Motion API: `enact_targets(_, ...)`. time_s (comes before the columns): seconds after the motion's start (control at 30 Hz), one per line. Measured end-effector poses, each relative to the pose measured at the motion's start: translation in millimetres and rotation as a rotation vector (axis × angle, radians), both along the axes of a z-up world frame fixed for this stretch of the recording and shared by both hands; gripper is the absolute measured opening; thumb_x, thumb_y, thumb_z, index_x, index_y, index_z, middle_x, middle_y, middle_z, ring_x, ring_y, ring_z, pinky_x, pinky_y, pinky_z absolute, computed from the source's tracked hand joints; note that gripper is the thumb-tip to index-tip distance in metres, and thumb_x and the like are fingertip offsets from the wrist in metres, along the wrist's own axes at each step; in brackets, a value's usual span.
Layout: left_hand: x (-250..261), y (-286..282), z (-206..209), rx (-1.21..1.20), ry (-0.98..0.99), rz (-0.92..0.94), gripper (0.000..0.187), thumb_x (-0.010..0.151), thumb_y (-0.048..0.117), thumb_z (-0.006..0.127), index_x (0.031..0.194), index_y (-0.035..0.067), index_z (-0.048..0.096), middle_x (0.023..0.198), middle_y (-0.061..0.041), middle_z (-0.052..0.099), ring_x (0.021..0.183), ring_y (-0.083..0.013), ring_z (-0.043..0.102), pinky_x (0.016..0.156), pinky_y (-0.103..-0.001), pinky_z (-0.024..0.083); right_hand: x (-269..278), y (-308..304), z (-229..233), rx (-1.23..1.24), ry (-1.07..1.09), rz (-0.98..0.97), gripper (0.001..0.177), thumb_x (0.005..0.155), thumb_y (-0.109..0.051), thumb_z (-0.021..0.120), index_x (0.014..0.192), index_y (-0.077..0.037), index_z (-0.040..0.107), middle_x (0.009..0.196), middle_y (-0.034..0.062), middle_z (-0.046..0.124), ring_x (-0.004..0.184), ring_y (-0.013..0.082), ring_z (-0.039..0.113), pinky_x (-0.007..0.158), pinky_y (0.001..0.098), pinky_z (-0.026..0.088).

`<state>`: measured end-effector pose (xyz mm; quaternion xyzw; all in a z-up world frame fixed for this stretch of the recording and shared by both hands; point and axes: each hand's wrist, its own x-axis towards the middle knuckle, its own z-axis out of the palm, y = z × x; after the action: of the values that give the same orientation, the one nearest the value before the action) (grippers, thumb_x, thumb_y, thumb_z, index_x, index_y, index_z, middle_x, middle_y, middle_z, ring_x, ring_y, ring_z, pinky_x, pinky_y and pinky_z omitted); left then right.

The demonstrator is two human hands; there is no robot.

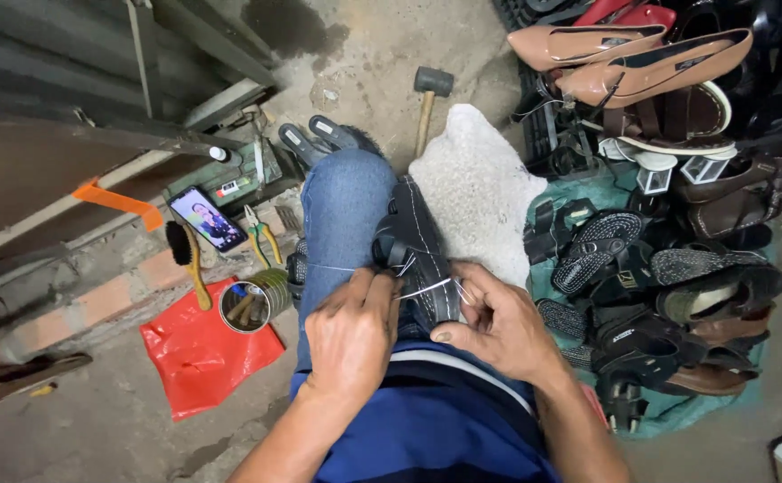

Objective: The person sits on the floor and sews a black sandal using a needle and white thread. They repeatedly push the needle through the sandal's sole and pull the thread tight to secure the stitching.

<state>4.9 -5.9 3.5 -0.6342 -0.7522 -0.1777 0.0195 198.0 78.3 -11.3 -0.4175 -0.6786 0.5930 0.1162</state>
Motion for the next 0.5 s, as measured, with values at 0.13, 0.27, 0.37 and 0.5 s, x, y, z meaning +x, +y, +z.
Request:
enact_targets(0.13,-2,-6,7,-0.052,-0.146,-0.048,0.009,0.097,0.012,0.060,0.102,0.015,0.067,0.086,-0.001,0.060,0.070,-0.0245,0.064,0.052,-0.037,0.048,-2,3,13,-0.034,-0.110,0.016,0.069,0.074,-0.049,0.081,0.133,-0.018,0.062,0.062,-0.0058,0.045,0.056,0.0089,0.041,0.054,0.0280,0.041)
enact_targets(0.27,-2,-8,9,-0.090,-0.243,-0.083,0.026,0.086,0.004,0.065,0.110,0.013,0.067,0.091,-0.002,0.064,0.069,-0.0269,0.066,0.046,-0.041,0.050,-3,5,14,-0.001,-0.138,0.029,0.065,0.075,-0.052,0.078,0.130,-0.022,0.061,0.061,-0.0060,0.051,0.057,0.0106,0.047,0.057,0.0295,0.045)
enact_targets(0.37,-1,-6,15,-0.202,-0.383,-0.061,0.033,0.085,0.004,0.060,0.115,0.015,0.068,0.085,-0.001,0.062,0.069,-0.0286,0.065,0.047,-0.046,0.048,-2,4,8,-0.025,-0.096,0.018,0.066,0.074,-0.052,0.079,0.129,-0.018,0.062,0.064,-0.0053,0.055,0.060,0.0100,0.049,0.059,0.0282,0.047)
enact_targets(0.5,1,-6,13,-0.173,-0.338,-0.083,0.034,0.082,0.005,0.057,0.113,0.011,0.068,0.084,-0.003,0.067,0.069,-0.0289,0.068,0.051,-0.043,0.049,-2,4,6,0.011,-0.119,0.039,0.071,0.072,-0.055,0.080,0.130,-0.019,0.061,0.062,-0.0039,0.053,0.058,0.0126,0.050,0.061,0.0314,0.047)
